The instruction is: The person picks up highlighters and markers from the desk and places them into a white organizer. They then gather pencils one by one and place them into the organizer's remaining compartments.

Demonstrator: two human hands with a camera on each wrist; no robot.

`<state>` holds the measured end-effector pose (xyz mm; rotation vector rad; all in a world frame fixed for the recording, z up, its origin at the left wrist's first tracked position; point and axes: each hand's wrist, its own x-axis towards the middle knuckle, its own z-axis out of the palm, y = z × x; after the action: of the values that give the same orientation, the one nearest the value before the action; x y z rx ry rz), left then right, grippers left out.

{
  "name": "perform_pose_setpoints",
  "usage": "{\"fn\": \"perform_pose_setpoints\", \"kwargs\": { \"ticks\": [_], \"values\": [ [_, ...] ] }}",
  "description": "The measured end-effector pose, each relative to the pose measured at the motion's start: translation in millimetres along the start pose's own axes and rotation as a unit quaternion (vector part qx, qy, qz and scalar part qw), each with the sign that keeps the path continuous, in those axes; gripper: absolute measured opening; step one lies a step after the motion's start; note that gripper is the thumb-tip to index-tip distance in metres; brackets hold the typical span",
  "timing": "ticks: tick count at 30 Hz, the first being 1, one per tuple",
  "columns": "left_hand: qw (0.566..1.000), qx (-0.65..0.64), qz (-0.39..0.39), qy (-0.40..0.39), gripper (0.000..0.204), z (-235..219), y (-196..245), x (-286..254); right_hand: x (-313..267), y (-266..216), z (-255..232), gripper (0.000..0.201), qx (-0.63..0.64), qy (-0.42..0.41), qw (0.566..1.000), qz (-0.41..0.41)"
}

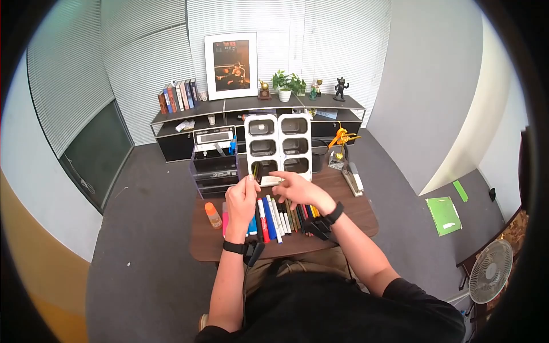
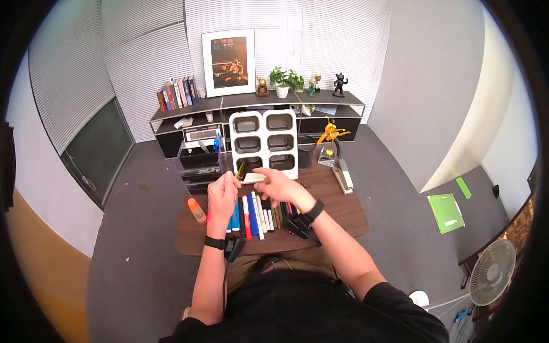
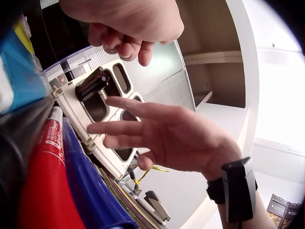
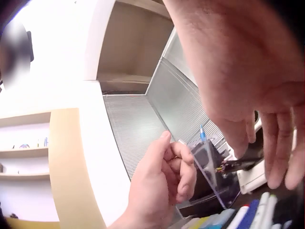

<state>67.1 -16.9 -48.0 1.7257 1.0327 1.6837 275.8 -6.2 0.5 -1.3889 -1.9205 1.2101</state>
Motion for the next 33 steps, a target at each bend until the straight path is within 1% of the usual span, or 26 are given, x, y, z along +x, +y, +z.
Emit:
{"fn": "perform_pose_setpoints", "kwargs": {
  "ticks": [2,4,6,7,9,10,12,13,15,16,18,19,20,22,23,24,26,27,28,30,32,33],
  "values": [
    [1.0,-0.004,-0.016,0.001,0.045,-1,0,0,19,3,14,0.073,0.108,-0.006,0.994,-0.014],
    [1.0,-0.003,-0.014,0.0,0.044,-2,0,1,33,7,21,0.072,0.143,-0.01,0.99,-0.018],
    [1.0,-0.001,-0.015,0.003,0.044,-2,0,0,35,3,29,0.066,0.204,0.015,0.979,0.0],
    [1.0,-0.001,-0.011,0.003,0.044,-1,0,0,37,5,30,0.066,0.2,0.013,0.98,-0.001],
    [1.0,-0.001,-0.005,0.004,0.043,-1,0,0,40,9,32,0.057,0.216,0.049,0.975,-0.009],
    [1.0,-0.001,0.0,0.005,0.043,-1,0,0,39,11,32,0.057,0.215,0.049,0.975,-0.01],
    [1.0,-0.001,0.006,0.007,0.043,0,1,1,34,8,29,0.048,0.226,0.083,0.971,-0.006],
    [1.0,0.003,0.002,0.005,0.043,-1,2,1,30,8,27,0.048,0.226,0.083,0.971,-0.008],
    [1.0,0.007,-0.001,0.003,0.043,-1,1,0,19,3,23,0.041,0.222,0.123,0.967,-0.015],
    [1.0,0.001,-0.008,0.001,0.044,-1,0,1,16,3,19,0.041,0.222,0.123,0.967,-0.016],
    [1.0,-0.004,-0.016,-0.002,0.044,-1,-2,0,8,4,13,0.034,0.17,0.149,0.973,-0.039],
    [1.0,-0.004,-0.015,-0.002,0.045,-1,-2,0,3,3,11,0.028,0.176,0.16,0.971,-0.034],
    [1.0,-0.004,-0.012,0.0,0.045,0,-2,0,-3,4,7,0.028,0.176,0.16,0.971,-0.034],
    [1.0,-0.002,-0.011,0.001,0.045,0,-1,0,-16,10,-4,0.022,0.13,0.143,0.98,-0.052],
    [1.0,0.001,-0.011,0.002,0.046,0,-1,0,-27,5,-10,0.017,0.121,0.129,0.983,-0.041],
    [1.0,0.001,-0.011,0.003,0.046,-1,-1,0,-38,1,-16,0.017,0.121,0.128,0.983,-0.041],
    [1.0,-0.007,-0.007,0.001,0.046,0,-1,0,-60,-7,-32,0.019,0.098,0.052,0.993,-0.033],
    [1.0,-0.008,-0.007,0.0,0.046,0,-1,-1,-72,-9,-39,0.026,0.084,0.036,0.995,-0.041],
    [1.0,-0.004,-0.007,0.0,0.046,0,-1,-1,-82,-11,-45,0.026,0.085,0.038,0.995,-0.041],
    [1.0,0.001,-0.007,-0.004,0.046,0,-1,-1,-102,-15,-55,0.035,0.045,0.049,0.997,-0.041],
    [1.0,-0.001,-0.01,-0.004,0.046,-1,-2,0,-119,-25,-65,0.045,-0.022,0.087,0.996,-0.011],
    [1.0,0.0,-0.01,-0.009,0.046,-1,-2,-1,-123,-24,-69,0.047,-0.054,0.119,0.991,0.007]
  ]
}}
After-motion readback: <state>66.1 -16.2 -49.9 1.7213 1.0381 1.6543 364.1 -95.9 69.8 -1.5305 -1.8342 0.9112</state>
